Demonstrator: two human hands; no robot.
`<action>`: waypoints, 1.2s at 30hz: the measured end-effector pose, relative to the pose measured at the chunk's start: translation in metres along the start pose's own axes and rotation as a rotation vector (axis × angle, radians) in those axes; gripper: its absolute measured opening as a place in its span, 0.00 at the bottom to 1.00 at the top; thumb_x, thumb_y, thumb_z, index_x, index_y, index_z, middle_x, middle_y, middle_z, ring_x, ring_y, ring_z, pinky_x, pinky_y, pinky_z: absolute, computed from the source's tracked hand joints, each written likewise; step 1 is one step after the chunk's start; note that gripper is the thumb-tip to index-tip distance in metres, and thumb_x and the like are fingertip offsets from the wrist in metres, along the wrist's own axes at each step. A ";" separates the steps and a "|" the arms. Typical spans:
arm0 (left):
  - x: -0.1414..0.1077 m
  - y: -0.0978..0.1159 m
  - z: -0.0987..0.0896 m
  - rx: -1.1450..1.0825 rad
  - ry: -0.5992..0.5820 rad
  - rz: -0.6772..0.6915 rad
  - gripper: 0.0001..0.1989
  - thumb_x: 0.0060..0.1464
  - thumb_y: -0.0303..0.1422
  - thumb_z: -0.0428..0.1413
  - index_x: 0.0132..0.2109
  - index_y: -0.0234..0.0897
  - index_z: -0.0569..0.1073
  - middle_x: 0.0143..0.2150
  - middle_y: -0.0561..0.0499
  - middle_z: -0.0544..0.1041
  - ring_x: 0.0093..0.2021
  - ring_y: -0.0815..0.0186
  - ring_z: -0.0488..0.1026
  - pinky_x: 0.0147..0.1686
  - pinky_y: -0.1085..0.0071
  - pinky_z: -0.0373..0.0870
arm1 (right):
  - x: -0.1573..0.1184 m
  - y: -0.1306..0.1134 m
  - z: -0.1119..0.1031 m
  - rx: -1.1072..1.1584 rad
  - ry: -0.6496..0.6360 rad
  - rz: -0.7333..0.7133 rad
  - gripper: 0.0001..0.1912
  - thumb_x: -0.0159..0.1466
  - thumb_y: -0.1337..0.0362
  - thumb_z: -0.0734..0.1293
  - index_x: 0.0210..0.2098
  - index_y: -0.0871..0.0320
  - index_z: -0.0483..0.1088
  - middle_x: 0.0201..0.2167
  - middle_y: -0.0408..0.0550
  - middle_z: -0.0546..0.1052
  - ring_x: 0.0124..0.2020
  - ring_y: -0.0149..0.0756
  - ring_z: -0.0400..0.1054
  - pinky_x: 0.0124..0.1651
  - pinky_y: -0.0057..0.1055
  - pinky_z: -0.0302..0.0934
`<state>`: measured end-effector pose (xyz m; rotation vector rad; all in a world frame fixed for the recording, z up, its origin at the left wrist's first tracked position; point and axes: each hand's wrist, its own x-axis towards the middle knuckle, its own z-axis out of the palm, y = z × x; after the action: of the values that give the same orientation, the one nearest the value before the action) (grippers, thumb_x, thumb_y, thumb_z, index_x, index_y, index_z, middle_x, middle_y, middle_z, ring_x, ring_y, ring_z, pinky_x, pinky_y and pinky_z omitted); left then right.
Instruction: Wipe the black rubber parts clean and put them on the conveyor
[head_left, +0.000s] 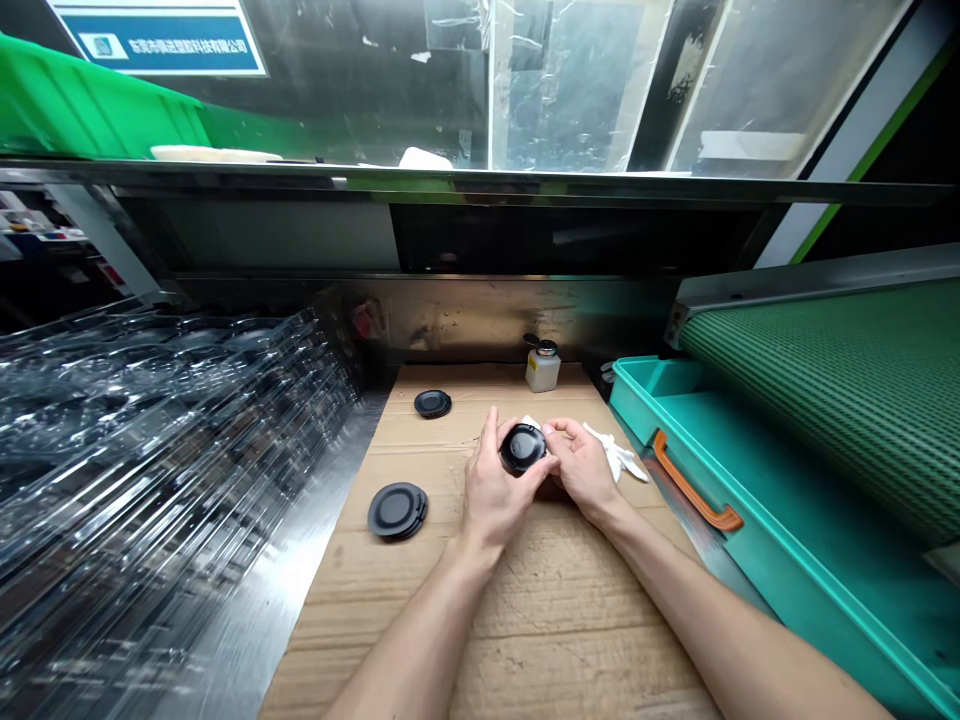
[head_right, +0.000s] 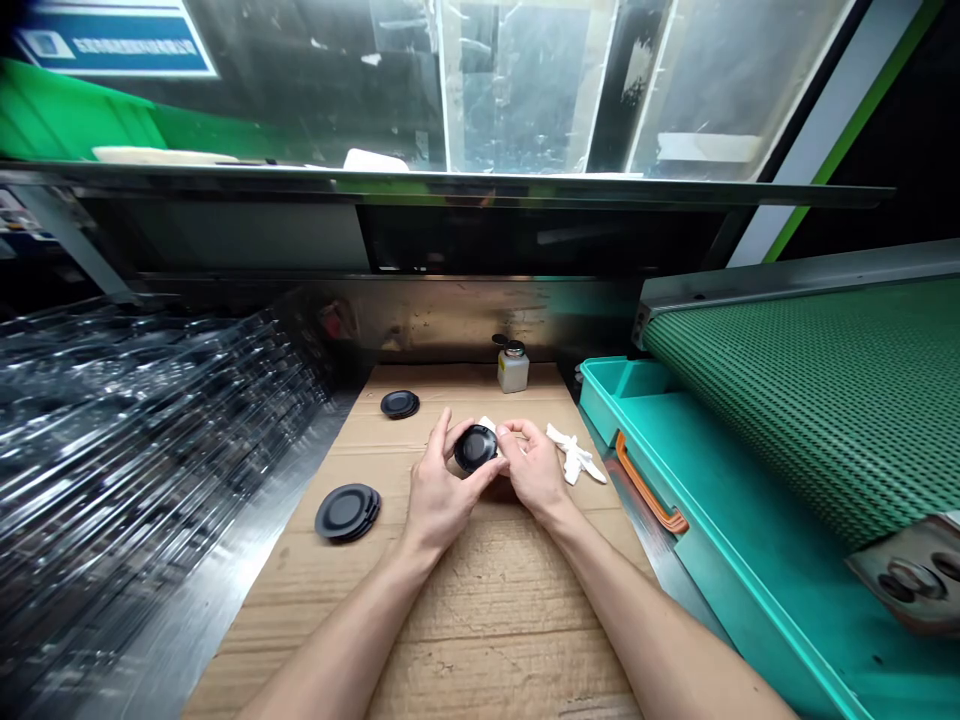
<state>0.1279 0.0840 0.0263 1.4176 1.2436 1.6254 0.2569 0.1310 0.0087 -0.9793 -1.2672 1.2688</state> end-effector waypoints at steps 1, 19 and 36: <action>0.000 0.000 0.001 -0.057 -0.001 -0.024 0.42 0.45 0.39 0.66 0.65 0.40 0.58 0.59 0.42 0.71 0.59 0.56 0.68 0.61 0.61 0.60 | -0.002 -0.001 0.003 0.022 -0.006 0.013 0.20 0.60 0.45 0.66 0.39 0.54 0.63 0.19 0.37 0.68 0.16 0.26 0.57 0.19 0.23 0.52; 0.014 -0.020 0.000 -0.577 0.045 -0.514 0.20 0.56 0.48 0.55 0.40 0.33 0.71 0.37 0.45 0.77 0.38 0.62 0.76 0.41 0.61 0.75 | -0.009 -0.022 -0.006 -0.594 -0.163 -0.259 0.13 0.65 0.56 0.61 0.38 0.54 0.74 0.34 0.43 0.78 0.35 0.34 0.71 0.38 0.28 0.62; -0.012 0.019 0.009 0.032 0.021 0.237 0.46 0.48 0.32 0.65 0.68 0.44 0.50 0.63 0.44 0.66 0.63 0.56 0.62 0.64 0.60 0.56 | -0.003 -0.008 -0.017 -1.022 0.032 -0.196 0.11 0.61 0.59 0.62 0.41 0.50 0.73 0.30 0.43 0.79 0.32 0.38 0.73 0.33 0.27 0.57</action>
<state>0.1412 0.0687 0.0396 1.6221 1.1530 1.7874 0.2751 0.1293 0.0140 -1.5001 -1.9745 0.3860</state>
